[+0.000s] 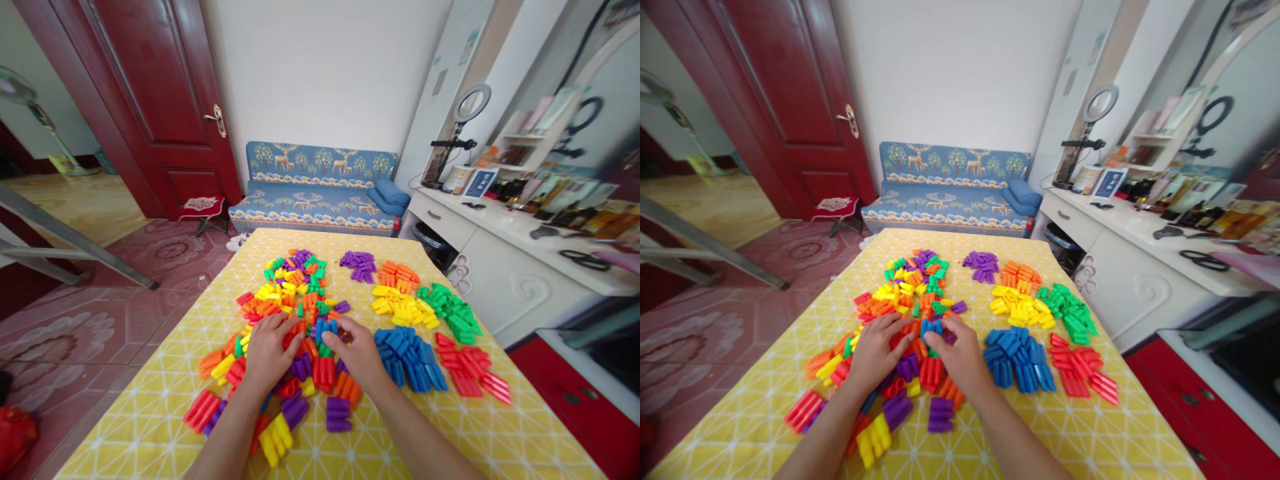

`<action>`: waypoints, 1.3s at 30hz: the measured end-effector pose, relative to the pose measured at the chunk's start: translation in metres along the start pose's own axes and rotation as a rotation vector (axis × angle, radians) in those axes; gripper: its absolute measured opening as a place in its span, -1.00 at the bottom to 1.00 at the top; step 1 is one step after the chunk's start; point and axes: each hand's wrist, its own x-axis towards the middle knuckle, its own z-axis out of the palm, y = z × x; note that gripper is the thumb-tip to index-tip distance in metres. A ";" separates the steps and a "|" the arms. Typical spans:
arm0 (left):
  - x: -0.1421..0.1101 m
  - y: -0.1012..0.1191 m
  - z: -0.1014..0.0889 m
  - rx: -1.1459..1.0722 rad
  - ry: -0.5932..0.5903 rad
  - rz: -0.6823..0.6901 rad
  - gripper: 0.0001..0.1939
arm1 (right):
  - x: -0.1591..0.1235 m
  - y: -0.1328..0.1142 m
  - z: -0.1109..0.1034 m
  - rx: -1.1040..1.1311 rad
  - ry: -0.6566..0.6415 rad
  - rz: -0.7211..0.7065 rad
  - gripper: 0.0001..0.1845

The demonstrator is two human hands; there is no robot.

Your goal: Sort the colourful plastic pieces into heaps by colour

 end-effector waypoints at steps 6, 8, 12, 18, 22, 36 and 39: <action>0.000 0.000 0.000 -0.007 0.014 0.008 -0.68 | -0.028 0.018 -0.074 -0.040 0.332 0.065 -0.63; -0.001 0.000 0.000 -0.005 0.013 0.010 -0.68 | -0.033 0.029 -0.105 -0.116 0.461 0.075 -0.61; -0.001 -0.001 0.000 0.007 0.010 0.011 -0.68 | -0.044 0.055 -0.150 -0.304 0.511 0.084 -0.63; 0.000 -0.002 0.001 0.031 0.001 0.013 -0.65 | -0.054 0.083 -0.165 -0.471 0.381 -0.035 -0.67; 0.000 -0.002 0.001 0.036 0.007 0.015 -0.64 | -0.056 0.089 -0.164 -0.581 0.346 -0.025 -0.69; 0.000 0.001 -0.001 0.010 0.000 0.002 -0.67 | -0.054 0.075 -0.144 -0.515 0.500 -0.085 -0.74; -0.001 0.002 -0.002 0.014 -0.001 -0.004 -0.67 | -0.043 0.056 -0.120 -0.469 0.404 -0.125 -0.77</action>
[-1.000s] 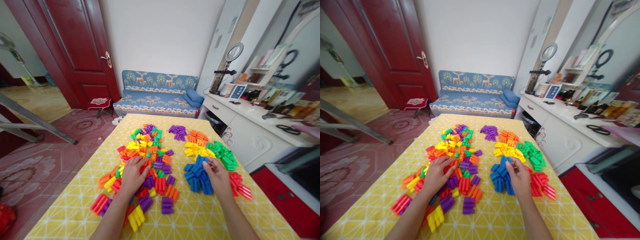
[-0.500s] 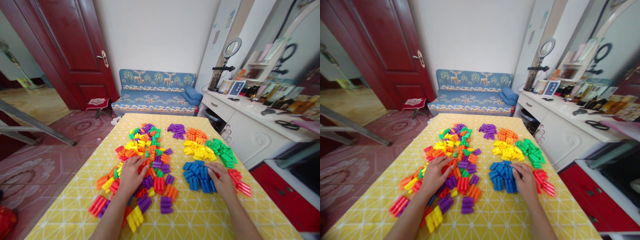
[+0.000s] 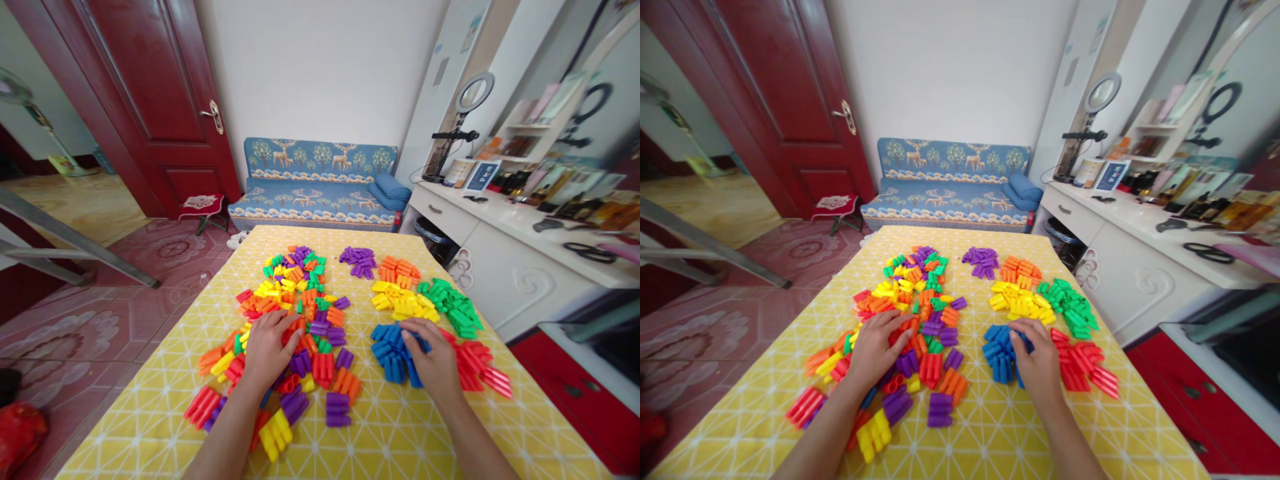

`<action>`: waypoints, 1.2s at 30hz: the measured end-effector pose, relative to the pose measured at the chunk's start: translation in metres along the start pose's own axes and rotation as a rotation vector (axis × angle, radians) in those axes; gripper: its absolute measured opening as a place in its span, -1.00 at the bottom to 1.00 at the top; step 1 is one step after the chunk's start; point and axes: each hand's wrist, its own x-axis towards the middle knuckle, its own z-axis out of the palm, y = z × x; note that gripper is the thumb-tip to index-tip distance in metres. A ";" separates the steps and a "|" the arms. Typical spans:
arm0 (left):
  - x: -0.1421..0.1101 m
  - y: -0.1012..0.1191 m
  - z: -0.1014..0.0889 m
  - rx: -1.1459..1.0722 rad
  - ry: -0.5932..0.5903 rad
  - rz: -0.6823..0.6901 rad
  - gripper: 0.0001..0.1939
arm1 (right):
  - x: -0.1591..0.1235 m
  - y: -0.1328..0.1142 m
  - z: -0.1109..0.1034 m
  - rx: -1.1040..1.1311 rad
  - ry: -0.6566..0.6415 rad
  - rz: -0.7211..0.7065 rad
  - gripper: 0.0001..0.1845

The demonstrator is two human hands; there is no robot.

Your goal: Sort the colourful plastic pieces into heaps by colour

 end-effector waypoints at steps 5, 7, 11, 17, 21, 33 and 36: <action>0.000 0.000 0.000 -0.001 0.012 0.002 -0.67 | 0.018 -0.044 0.049 0.087 -0.249 -0.126 -0.80; 0.000 0.000 -0.001 -0.004 0.011 0.001 -0.68 | 0.027 -0.055 0.072 0.067 -0.313 -0.154 -0.74; 0.000 0.000 -0.001 -0.013 0.015 0.005 -0.69 | 0.044 -0.065 0.114 -0.054 -0.386 -0.151 -0.59; 0.000 -0.001 0.001 -0.012 0.030 0.006 -0.69 | 0.050 -0.069 0.143 -0.228 -0.374 -0.109 -0.57; 0.001 0.000 0.000 -0.014 0.018 0.000 -0.68 | 0.050 -0.071 0.147 -0.261 -0.347 -0.124 -0.72; 0.000 0.000 0.000 -0.009 0.021 0.002 -0.68 | 0.038 -0.078 0.108 0.515 -0.209 0.282 -0.65; 0.001 0.000 0.000 0.001 0.003 -0.010 -0.68 | 0.037 -0.070 0.088 0.599 -0.293 0.368 -0.62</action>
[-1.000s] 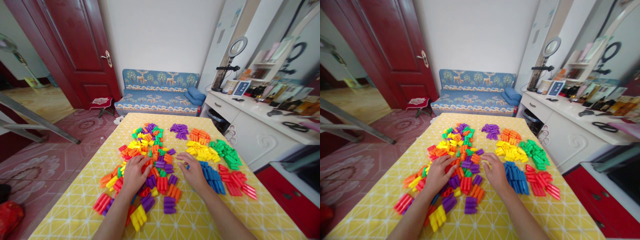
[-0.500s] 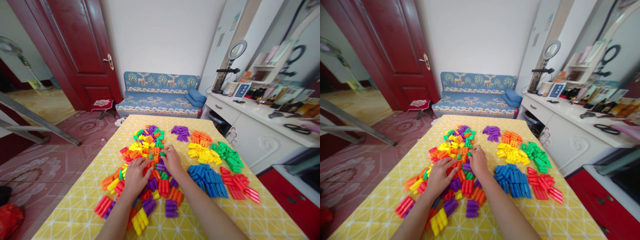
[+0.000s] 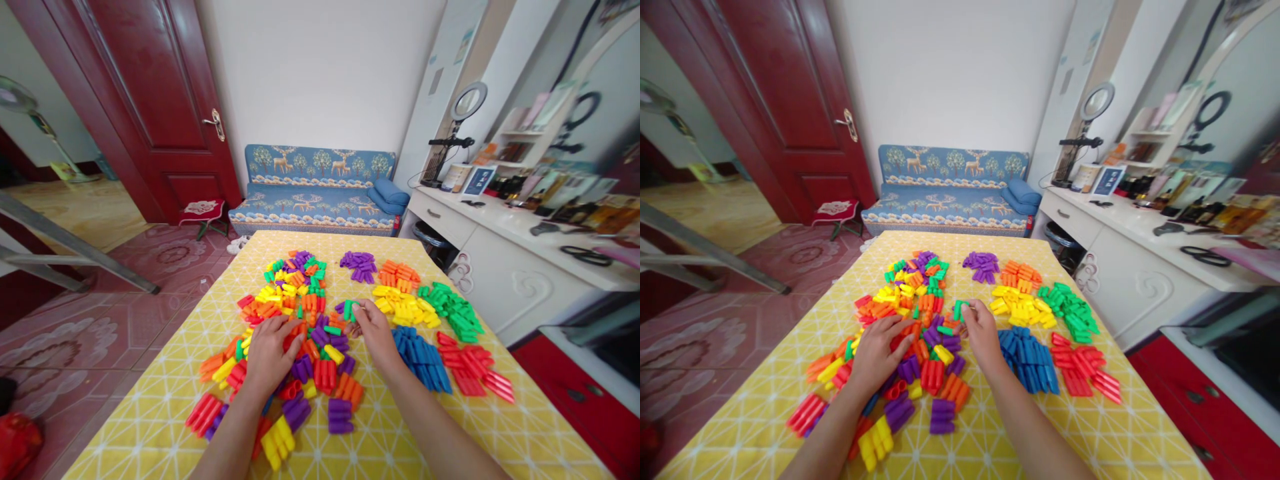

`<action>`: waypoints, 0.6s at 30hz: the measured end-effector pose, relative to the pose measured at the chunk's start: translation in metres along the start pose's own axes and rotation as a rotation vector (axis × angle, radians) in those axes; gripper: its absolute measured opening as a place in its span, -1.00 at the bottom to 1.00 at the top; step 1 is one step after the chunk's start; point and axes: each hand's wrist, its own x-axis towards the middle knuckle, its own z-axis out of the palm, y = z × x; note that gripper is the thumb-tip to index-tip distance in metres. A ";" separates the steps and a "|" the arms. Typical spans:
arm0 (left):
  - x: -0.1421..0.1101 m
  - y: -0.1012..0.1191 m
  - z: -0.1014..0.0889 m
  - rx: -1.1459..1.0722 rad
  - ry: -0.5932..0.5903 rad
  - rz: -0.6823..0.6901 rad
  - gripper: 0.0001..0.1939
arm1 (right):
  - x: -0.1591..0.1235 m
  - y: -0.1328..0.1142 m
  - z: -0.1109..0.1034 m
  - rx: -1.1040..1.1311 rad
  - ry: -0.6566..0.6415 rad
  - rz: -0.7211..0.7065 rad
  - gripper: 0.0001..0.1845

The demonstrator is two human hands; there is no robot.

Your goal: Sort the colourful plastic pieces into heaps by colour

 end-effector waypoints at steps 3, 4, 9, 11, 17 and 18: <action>0.000 -0.001 0.001 0.000 -0.006 0.007 -0.68 | -0.009 -0.001 -0.017 -0.013 -0.058 0.015 -0.65; 0.000 -0.001 0.001 0.000 -0.005 0.012 -0.68 | -0.013 -0.001 -0.022 -0.024 -0.067 0.012 -0.66; -0.001 -0.002 0.002 0.009 0.002 0.021 -0.68 | -0.015 0.004 -0.068 -0.096 0.077 -0.024 -0.58; -0.001 -0.002 0.002 0.011 -0.001 0.022 -0.68 | -0.003 0.007 -0.105 -0.189 0.216 -0.095 -0.57; 0.000 -0.001 0.001 0.010 -0.007 0.015 -0.67 | 0.042 0.018 -0.243 -0.569 0.622 -0.091 -0.53; 0.000 -0.001 0.000 0.010 -0.008 0.013 -0.67 | 0.046 0.021 -0.260 -0.614 0.657 -0.060 -0.56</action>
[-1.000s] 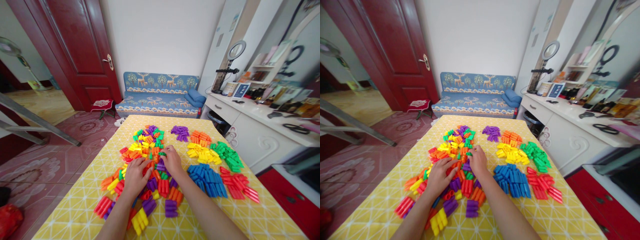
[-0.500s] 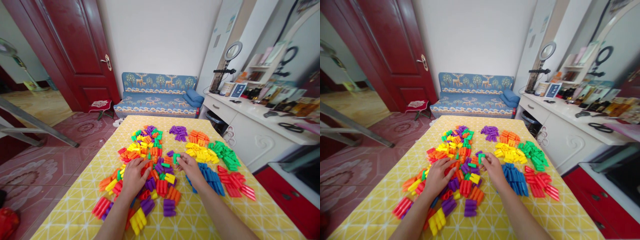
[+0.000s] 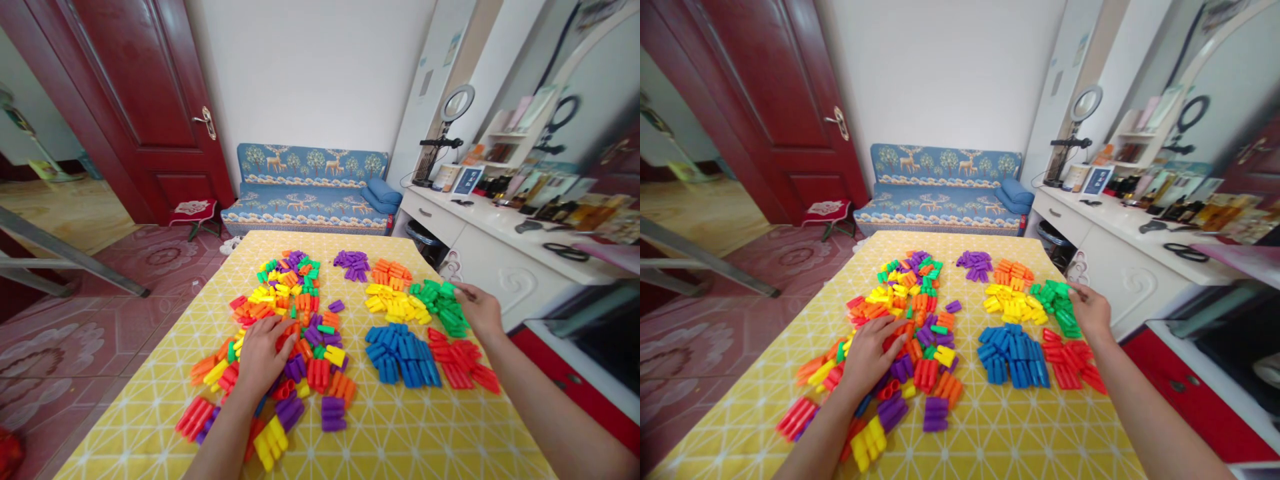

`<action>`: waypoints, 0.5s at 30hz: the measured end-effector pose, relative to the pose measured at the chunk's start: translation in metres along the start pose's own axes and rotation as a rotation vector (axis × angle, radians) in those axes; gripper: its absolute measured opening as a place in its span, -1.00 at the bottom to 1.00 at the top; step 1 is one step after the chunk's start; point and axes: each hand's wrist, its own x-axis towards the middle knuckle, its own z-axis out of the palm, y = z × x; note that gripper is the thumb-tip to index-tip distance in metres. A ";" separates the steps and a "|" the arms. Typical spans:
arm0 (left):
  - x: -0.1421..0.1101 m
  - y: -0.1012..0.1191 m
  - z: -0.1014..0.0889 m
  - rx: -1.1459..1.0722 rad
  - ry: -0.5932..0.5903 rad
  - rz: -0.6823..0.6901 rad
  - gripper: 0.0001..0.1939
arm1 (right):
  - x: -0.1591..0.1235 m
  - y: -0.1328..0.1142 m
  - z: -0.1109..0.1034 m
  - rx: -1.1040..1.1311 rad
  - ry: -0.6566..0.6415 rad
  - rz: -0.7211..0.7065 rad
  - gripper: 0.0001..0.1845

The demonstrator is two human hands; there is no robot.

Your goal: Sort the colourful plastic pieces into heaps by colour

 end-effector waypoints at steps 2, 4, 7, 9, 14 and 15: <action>0.000 0.000 0.000 0.000 -0.001 -0.001 -0.67 | 0.015 0.018 -0.009 -0.130 0.009 0.035 -0.63; 0.000 0.000 0.000 0.001 0.000 -0.001 -0.67 | 0.022 0.032 -0.012 -0.254 -0.021 0.029 -0.66; 0.000 0.000 0.000 0.000 -0.001 -0.003 -0.67 | 0.023 0.045 -0.009 -0.329 -0.062 -0.034 -0.67; 0.000 0.000 0.000 -0.001 -0.005 -0.004 -0.67 | 0.022 0.050 -0.006 -0.353 -0.067 -0.061 -0.65; 0.000 0.000 0.000 0.003 -0.009 -0.006 -0.67 | 0.022 0.052 -0.003 -0.382 -0.075 -0.078 -0.63; 0.000 0.000 0.000 0.004 -0.009 -0.005 -0.67 | 0.021 0.052 -0.003 -0.385 -0.074 -0.083 -0.63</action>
